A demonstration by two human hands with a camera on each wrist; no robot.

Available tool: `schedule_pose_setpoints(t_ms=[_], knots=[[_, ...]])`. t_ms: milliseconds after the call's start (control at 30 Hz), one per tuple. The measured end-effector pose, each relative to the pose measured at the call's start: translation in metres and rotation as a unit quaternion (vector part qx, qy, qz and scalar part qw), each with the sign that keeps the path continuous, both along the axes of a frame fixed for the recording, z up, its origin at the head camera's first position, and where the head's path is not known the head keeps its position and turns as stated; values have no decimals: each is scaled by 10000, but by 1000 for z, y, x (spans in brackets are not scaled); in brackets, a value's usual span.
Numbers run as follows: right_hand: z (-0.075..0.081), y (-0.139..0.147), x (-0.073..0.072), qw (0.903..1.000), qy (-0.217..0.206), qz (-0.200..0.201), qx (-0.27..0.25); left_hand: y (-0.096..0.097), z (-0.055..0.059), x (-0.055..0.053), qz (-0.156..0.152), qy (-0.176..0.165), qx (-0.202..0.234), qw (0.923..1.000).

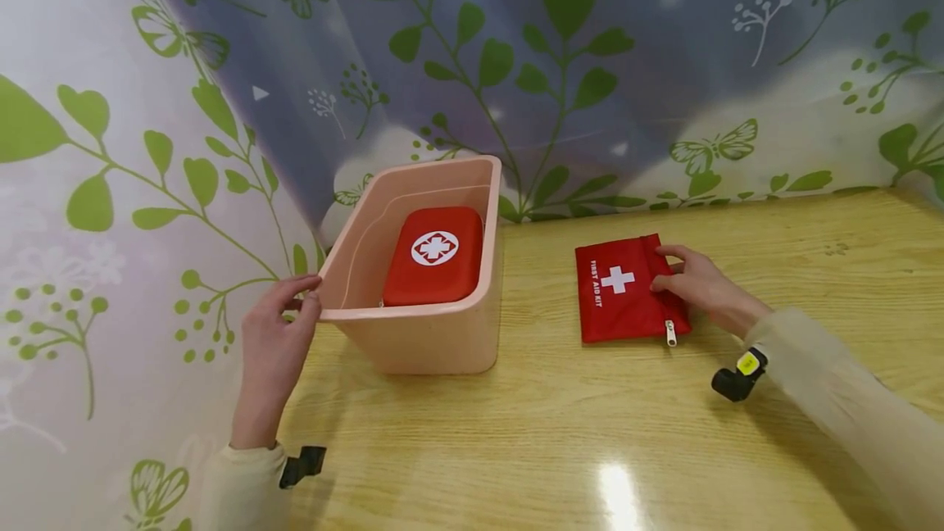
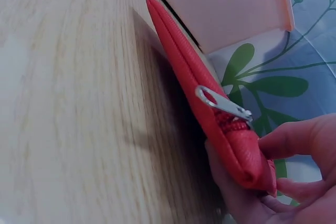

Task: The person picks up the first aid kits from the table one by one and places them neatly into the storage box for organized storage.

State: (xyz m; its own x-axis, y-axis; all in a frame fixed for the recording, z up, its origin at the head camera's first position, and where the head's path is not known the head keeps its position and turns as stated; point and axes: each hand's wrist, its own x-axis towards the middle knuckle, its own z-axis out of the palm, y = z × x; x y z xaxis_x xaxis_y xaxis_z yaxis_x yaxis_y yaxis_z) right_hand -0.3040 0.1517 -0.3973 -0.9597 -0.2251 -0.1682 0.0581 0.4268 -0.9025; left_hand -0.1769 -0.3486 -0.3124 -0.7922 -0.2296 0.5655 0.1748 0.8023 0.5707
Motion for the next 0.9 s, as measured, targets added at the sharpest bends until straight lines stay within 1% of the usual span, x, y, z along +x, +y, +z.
schedule_pose_setpoints(t_ms=[133, 267, 467, 733, 900], knots=[[-1, -1, 1, 9999, -44, -54, -149, 0, 0, 0, -14, -3, -6, 10000], [-1, -2, 2, 9992, -38, -53, -407, 0, 0, -1, -14, 20, -13, 10000], [2, -5, 4, 9968, -144, -69, -782, 1, 0, 0, -30, 24, -22, 10000], [11, -9, 5, 9938, -167, -260, -1072, 2, 2, 1, -103, 76, -9, 9999], [20, -11, 4, 9930, -172, -260, -1141, 1, 2, 1, -128, 147, -26, 9998]])
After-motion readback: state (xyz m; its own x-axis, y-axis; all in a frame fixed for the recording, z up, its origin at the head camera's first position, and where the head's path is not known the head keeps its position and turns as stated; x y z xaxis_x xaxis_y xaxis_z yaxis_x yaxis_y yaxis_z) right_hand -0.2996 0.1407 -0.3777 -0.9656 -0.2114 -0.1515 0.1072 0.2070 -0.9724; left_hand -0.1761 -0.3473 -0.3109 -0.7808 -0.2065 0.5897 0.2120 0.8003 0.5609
